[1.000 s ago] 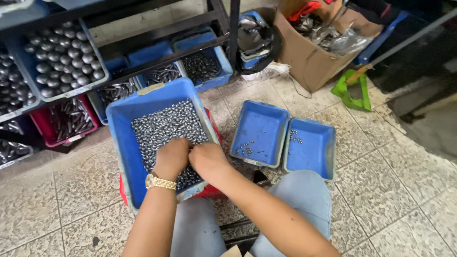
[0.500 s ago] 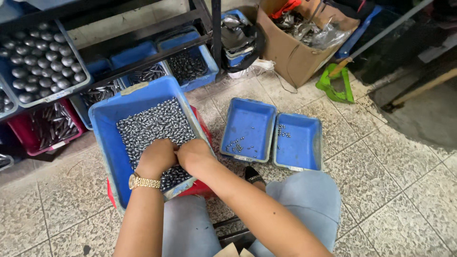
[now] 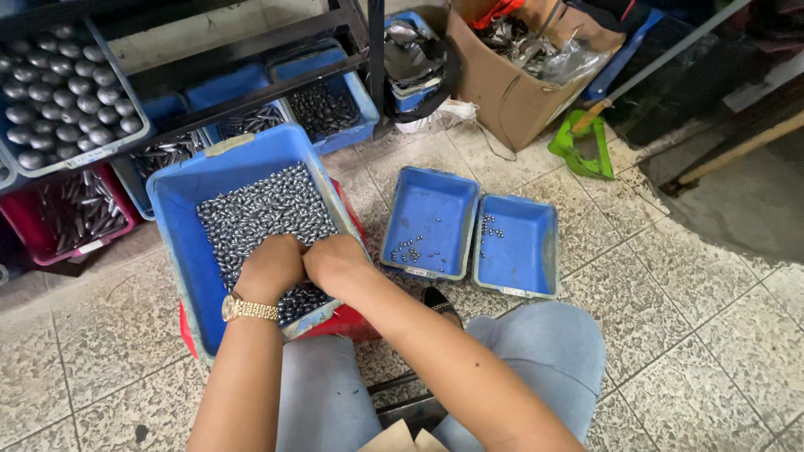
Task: The person sits on a low stool and sorts small metallic fasteners by hand from a large blue bin into two smaller blue trays. They repeatedly scoop fasteners, separate them, and place them into the trays.
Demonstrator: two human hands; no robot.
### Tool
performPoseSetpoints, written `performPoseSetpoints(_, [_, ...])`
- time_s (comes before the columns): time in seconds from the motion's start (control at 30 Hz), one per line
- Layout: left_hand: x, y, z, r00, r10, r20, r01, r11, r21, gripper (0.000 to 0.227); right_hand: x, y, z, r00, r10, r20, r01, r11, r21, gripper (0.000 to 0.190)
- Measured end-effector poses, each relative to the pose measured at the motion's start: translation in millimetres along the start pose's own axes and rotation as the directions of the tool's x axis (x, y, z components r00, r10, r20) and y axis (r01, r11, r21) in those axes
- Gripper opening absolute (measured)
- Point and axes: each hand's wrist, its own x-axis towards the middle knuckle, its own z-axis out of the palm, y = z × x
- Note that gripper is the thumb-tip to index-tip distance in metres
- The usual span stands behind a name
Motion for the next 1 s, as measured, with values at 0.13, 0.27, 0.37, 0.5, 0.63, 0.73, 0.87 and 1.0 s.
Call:
performPoseSetpoints(0.13, [-3.0,1.9,-1.9,1.0,0.0,0.003,0.0,1.0,-0.001,0.025,-2.1,2.6,-2.7,1.0,-0.011,0.003,0.011,1.0,0.015,0.036])
performPoseSetpoints(0.27, [-8.1,6.3,-6.3,1.0,0.012,-0.004,-0.012,1.0,-0.002,0.026,-12.8,-0.1,-22.7,0.996,-0.092,-0.002,0.092,0.996,-0.017,0.032])
performPoseSetpoints(0.37, [-11.0,8.5,-10.2,1.0,0.006,-0.004,-0.006,1.0,-0.008,0.026,-10.6,1.7,-20.3,0.994,-0.112,-0.01,0.111,0.993,-0.048,0.031])
performPoseSetpoints(0.5, [-21.1,17.2,-21.0,1.0,-0.008,0.012,0.008,1.0,-0.007,0.027,-12.9,3.3,-24.4,0.99,-0.144,-0.007,0.143,0.986,-0.08,0.031])
performPoseSetpoints(0.63, [-19.4,17.9,-22.3,1.0,-0.009,-0.01,0.01,0.997,0.083,0.025,-10.1,2.1,-20.0,0.992,-0.127,0.019,0.127,0.991,-0.032,0.032])
performPoseSetpoints(0.73, [-12.8,11.6,-17.7,1.0,-0.012,-0.029,0.014,0.998,0.068,0.024,-8.3,5.0,-12.1,0.993,-0.115,-0.025,0.115,0.993,-0.015,0.032])
performPoseSetpoints(0.87, [-24.8,16.9,-28.5,1.0,-0.004,-0.023,0.004,0.999,0.037,0.025,-20.2,6.2,-34.0,0.993,-0.102,-0.055,0.111,0.977,0.185,0.033])
performPoseSetpoints(1.0, [-34.7,11.3,-30.7,1.0,0.005,0.002,-0.005,0.998,-0.066,0.027,-35.0,11.1,-115.7,0.936,-0.329,0.121,0.299,0.93,0.215,0.018])
